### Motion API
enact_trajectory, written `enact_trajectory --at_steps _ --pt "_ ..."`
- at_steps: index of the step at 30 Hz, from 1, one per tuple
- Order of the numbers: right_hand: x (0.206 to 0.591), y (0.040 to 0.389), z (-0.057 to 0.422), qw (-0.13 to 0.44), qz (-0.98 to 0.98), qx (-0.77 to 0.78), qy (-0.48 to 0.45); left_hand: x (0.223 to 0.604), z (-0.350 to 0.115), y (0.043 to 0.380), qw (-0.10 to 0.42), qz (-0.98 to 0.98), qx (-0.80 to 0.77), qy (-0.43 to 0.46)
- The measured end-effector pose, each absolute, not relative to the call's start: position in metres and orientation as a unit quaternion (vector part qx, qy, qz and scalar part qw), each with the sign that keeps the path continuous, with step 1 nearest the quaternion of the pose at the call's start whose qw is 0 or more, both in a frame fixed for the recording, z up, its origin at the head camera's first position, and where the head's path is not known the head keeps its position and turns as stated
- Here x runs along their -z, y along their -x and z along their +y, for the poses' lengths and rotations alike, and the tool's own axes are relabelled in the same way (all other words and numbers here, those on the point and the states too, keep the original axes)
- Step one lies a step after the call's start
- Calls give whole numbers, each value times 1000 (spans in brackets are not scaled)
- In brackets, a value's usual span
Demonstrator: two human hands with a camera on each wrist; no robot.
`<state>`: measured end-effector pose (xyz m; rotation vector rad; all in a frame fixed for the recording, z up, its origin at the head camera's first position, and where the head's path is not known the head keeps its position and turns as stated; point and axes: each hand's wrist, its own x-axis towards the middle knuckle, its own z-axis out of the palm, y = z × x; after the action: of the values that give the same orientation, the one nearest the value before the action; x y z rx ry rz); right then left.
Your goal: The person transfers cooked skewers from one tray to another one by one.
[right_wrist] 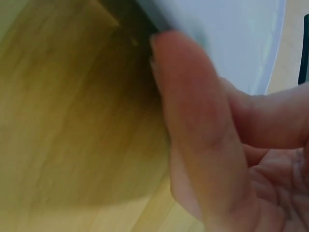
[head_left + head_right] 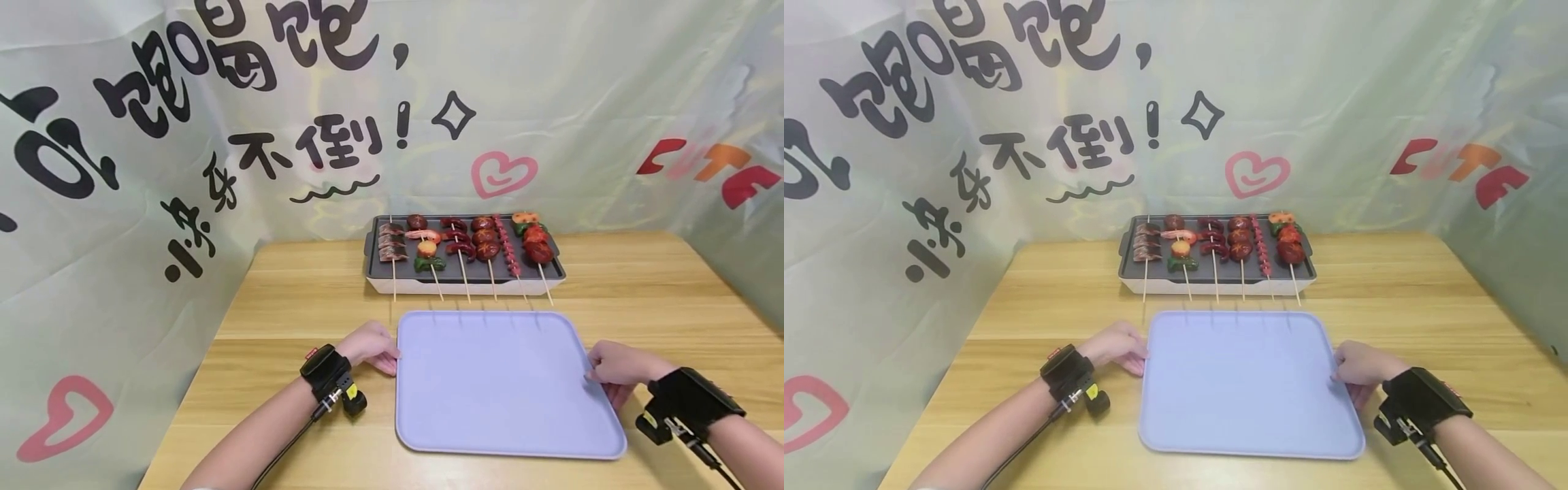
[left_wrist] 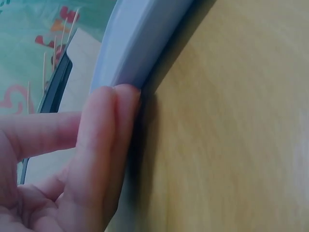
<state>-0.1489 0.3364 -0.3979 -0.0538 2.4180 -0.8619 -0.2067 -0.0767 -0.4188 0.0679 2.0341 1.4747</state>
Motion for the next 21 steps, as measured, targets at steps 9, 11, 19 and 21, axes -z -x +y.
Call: enact_trajectory --at_steps 9,11,19,21 --pt "398 151 315 276 904 324 26 420 -93 211 296 785 -544 -9" --pt "397 152 311 276 904 326 31 419 -97 212 292 787 -543 -6" --pt "397 158 304 285 899 330 36 420 -107 216 292 786 -545 9" --pt "397 159 303 287 899 329 32 419 -107 216 294 786 -544 13"
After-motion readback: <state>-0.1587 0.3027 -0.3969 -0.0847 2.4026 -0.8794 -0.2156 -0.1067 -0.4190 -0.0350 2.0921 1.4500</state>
